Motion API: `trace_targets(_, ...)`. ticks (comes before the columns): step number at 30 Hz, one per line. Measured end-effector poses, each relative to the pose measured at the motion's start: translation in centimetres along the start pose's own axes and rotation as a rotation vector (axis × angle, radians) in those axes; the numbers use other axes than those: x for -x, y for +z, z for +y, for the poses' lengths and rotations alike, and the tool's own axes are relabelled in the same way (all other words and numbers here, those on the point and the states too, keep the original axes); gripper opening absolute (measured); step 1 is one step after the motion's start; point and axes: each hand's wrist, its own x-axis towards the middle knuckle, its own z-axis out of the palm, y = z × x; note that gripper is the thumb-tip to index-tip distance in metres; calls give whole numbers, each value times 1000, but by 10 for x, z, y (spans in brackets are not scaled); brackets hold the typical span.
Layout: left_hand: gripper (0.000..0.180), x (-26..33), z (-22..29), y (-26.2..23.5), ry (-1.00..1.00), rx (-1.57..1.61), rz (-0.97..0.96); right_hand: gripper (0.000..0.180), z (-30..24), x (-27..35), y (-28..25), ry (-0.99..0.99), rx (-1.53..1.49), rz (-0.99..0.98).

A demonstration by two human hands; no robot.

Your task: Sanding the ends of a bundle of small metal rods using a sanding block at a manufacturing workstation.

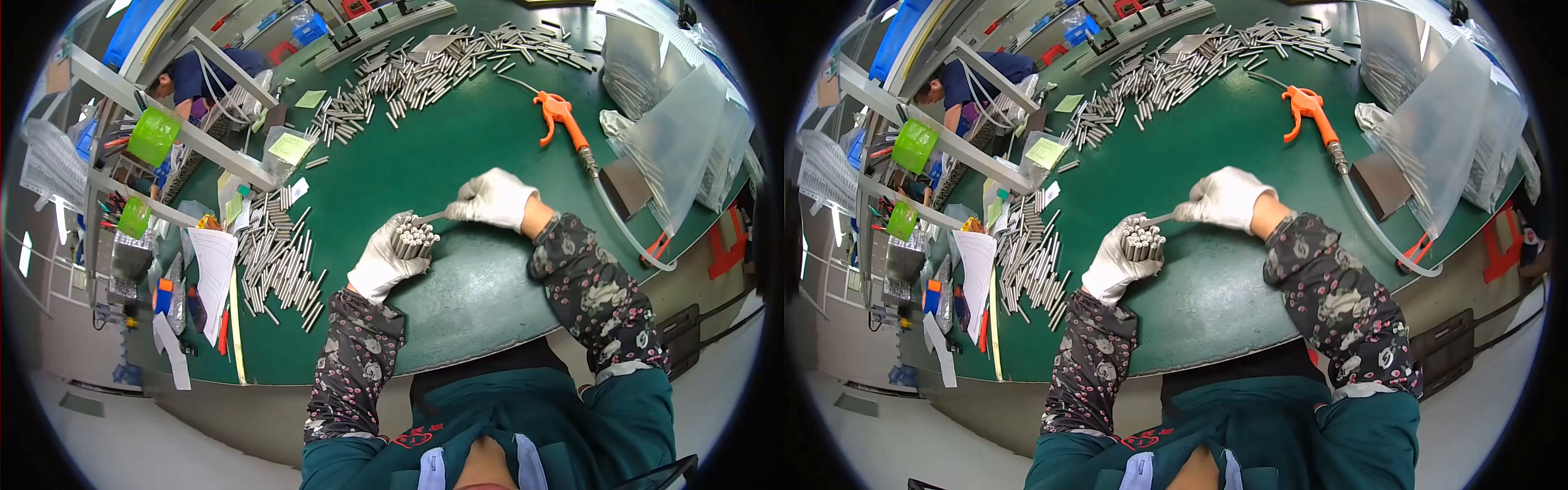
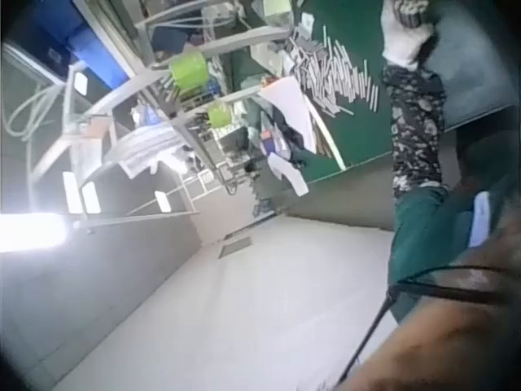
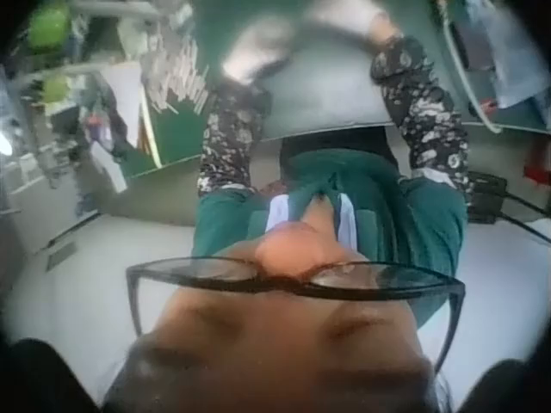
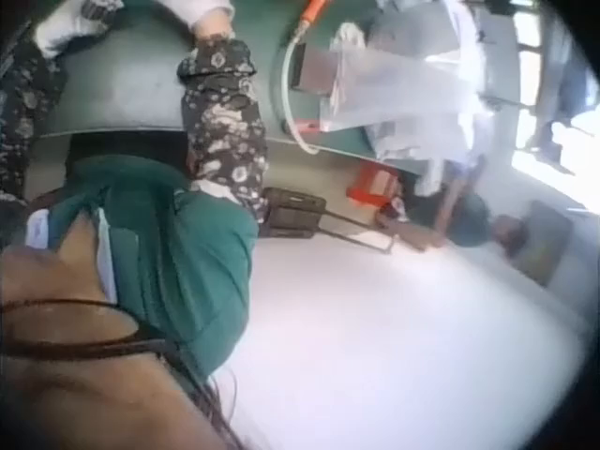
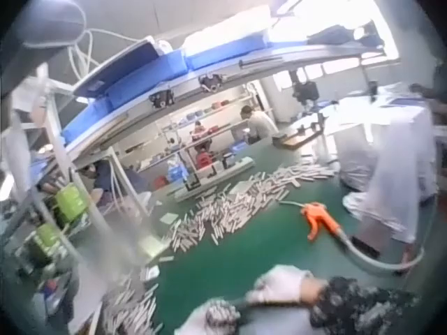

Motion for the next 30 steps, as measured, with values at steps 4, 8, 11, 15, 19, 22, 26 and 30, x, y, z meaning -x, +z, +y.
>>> trace_targets(4,71,-9,2,-1,74,-39,28,50,12,-6,-16,99,83,77)
trace_targets(8,72,-15,-2,1,116,76,26,52,19,-9,-14,118,-55,149)
trace_targets(11,70,-13,-4,0,122,124,15,52,8,-5,-11,134,-23,127)
trace_targets(15,69,-10,-4,-6,99,42,-26,50,2,-2,-6,131,42,100)
trace_targets(19,70,-10,-6,-4,96,72,-21,49,5,0,-5,123,59,99)
trace_targets(22,71,-9,-7,-4,93,60,-5,48,5,1,-5,120,62,101)
trace_targets(26,72,-8,-8,-4,91,6,11,48,5,3,-5,124,64,96)
trace_targets(30,72,-6,-7,-3,92,-31,18,49,5,3,-4,136,55,96)
